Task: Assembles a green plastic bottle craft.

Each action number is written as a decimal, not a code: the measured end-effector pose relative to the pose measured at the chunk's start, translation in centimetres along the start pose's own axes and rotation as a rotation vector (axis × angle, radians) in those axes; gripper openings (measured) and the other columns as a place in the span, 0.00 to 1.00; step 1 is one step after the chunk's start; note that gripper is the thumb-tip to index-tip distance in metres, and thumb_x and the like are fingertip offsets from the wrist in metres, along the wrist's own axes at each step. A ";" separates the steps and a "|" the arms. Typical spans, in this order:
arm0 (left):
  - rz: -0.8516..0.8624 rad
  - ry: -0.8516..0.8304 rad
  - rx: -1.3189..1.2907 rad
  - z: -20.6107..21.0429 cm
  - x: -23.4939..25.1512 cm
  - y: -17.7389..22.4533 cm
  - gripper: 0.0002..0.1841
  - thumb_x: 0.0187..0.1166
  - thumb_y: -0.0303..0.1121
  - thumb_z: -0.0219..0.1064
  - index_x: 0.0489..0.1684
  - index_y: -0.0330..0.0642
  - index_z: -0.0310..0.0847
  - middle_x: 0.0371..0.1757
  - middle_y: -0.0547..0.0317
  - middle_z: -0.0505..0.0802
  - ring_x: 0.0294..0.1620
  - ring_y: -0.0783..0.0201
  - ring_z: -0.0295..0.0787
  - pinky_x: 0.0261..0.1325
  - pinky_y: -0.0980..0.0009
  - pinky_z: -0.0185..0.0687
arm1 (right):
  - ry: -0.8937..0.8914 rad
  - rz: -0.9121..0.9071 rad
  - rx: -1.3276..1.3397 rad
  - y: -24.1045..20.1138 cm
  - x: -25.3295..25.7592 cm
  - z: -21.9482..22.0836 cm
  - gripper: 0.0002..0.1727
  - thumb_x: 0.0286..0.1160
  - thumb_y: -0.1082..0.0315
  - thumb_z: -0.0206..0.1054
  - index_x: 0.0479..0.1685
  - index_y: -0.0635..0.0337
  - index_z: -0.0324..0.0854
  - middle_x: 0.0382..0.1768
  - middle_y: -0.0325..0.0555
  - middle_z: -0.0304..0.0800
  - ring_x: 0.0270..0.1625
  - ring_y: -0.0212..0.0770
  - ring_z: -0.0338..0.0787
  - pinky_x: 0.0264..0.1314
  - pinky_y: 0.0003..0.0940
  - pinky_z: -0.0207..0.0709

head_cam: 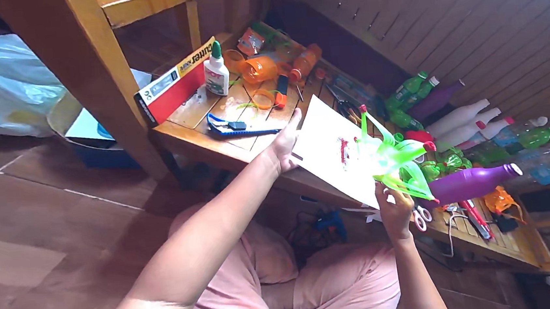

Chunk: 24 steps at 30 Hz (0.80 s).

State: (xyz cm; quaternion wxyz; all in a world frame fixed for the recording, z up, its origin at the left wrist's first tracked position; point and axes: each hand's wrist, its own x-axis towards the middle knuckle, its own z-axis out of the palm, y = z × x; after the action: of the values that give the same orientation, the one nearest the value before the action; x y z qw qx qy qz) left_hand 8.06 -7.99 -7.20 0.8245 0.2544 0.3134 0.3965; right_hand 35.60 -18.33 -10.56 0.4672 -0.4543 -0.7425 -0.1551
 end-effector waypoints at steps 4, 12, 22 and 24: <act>0.092 -0.057 -0.303 0.5 -0.4 -2.0 0.43 0.81 0.75 0.25 0.55 0.51 0.79 0.39 0.58 0.93 0.39 0.63 0.93 0.37 0.64 0.91 | 0.018 0.014 0.015 0.0 -0.1 0.1 0.10 0.69 0.75 0.71 0.27 0.76 0.88 0.35 0.59 0.93 0.37 0.24 0.88 0.44 0.12 0.77; 0.128 0.062 -0.613 1.7 -0.1 -4.9 0.39 0.83 0.74 0.35 0.71 0.55 0.72 0.57 0.53 0.90 0.58 0.54 0.89 0.54 0.50 0.88 | 0.007 0.015 0.021 0.2 -0.3 0.0 0.09 0.69 0.75 0.71 0.29 0.77 0.88 0.33 0.59 0.92 0.34 0.24 0.85 0.41 0.11 0.75; 0.306 0.284 -0.848 5.7 -0.9 -7.5 0.42 0.82 0.75 0.33 0.87 0.58 0.62 0.81 0.54 0.77 0.83 0.54 0.71 0.78 0.44 0.71 | -0.016 0.037 0.006 0.3 0.1 -0.1 0.09 0.68 0.75 0.71 0.29 0.77 0.89 0.32 0.59 0.92 0.33 0.24 0.86 0.41 0.12 0.76; 0.368 0.229 -0.800 5.8 -1.8 -8.7 0.42 0.83 0.73 0.31 0.88 0.57 0.59 0.82 0.54 0.77 0.83 0.55 0.71 0.79 0.46 0.71 | -0.018 0.030 0.013 0.3 0.1 -0.1 0.09 0.68 0.76 0.71 0.29 0.77 0.89 0.32 0.58 0.93 0.33 0.23 0.86 0.41 0.11 0.76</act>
State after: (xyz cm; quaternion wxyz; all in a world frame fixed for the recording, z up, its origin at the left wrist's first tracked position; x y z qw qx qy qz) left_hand 15.63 -15.31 -8.57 0.7340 -0.0783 0.1741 0.6518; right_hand 35.92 -18.19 -10.45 0.4657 -0.4635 -0.7409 -0.1391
